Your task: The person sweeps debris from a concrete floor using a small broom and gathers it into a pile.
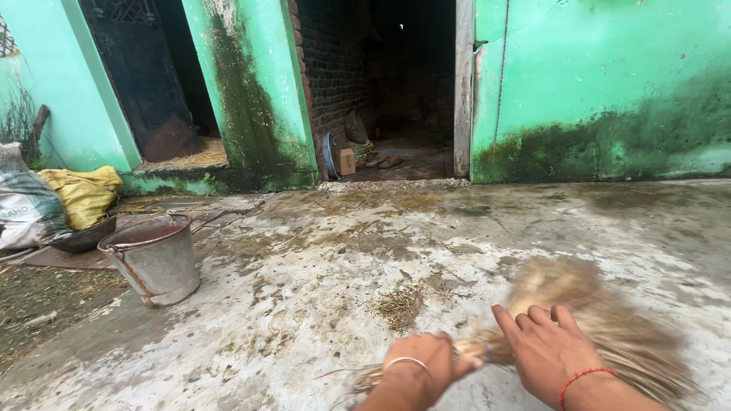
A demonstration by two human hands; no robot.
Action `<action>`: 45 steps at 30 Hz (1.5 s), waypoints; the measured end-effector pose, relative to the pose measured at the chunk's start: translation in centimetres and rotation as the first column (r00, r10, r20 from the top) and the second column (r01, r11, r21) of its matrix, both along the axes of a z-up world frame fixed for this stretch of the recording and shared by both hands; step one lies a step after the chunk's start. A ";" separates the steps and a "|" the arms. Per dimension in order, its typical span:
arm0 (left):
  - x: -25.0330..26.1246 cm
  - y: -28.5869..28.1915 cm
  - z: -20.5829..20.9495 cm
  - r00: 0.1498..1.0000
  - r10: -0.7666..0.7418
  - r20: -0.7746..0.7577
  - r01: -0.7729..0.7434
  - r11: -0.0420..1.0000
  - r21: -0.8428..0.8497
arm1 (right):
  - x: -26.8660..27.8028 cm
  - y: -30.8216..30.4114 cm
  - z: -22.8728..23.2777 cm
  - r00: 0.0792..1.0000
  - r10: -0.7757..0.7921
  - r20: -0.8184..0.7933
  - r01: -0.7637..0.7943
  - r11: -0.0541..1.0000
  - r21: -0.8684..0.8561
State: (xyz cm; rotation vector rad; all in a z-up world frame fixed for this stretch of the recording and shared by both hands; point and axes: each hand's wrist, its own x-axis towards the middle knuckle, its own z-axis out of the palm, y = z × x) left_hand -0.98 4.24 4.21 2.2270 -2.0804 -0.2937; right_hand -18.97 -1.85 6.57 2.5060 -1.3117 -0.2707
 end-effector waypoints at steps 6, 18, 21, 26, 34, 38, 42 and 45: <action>-5.5 -5.8 -7.9 0.889 -0.430 0.159 0.429 0.902 0.043 | 0.2 -0.1 -0.7 0.998 0.047 -0.046 -0.046 0.999 0.022; 0.8 -4.9 -4.9 0.880 0.458 -0.126 -0.447 0.888 0.110 | 0.5 -2.8 -5.5 0.976 -0.219 0.018 0.206 0.941 0.268; -0.3 -4.7 -4.8 0.786 0.471 -0.400 -0.521 0.853 -0.020 | 1.5 -6.7 -8.7 0.690 -0.537 0.486 0.203 0.788 0.582; -6.3 -8.0 -2.2 0.792 0.044 -0.609 -0.274 0.917 -0.289 | 0.8 -11.5 -10.2 -0.110 -0.694 0.712 0.114 0.703 0.702; -6.8 -7.6 1.1 0.753 0.121 -0.647 -0.262 0.957 -0.127 | -14.2 -15.7 -13.5 -0.582 -0.473 0.661 0.382 0.559 0.736; -5.1 -7.0 -0.8 0.814 0.103 -0.572 -0.186 0.978 -0.089 | -17.0 -17.3 -18.5 -0.559 -0.595 0.578 0.331 0.479 0.813; -3.0 -5.7 -2.4 0.851 0.118 -0.512 -0.184 0.980 -0.081 | -9.5 -15.9 -21.3 -0.432 -0.829 0.356 0.044 0.375 0.926; -1.2 -5.2 -3.1 0.869 0.136 -0.477 -0.201 0.976 -0.089 | -2.3 -13.1 -20.1 -0.273 -0.946 0.174 -0.224 0.239 0.945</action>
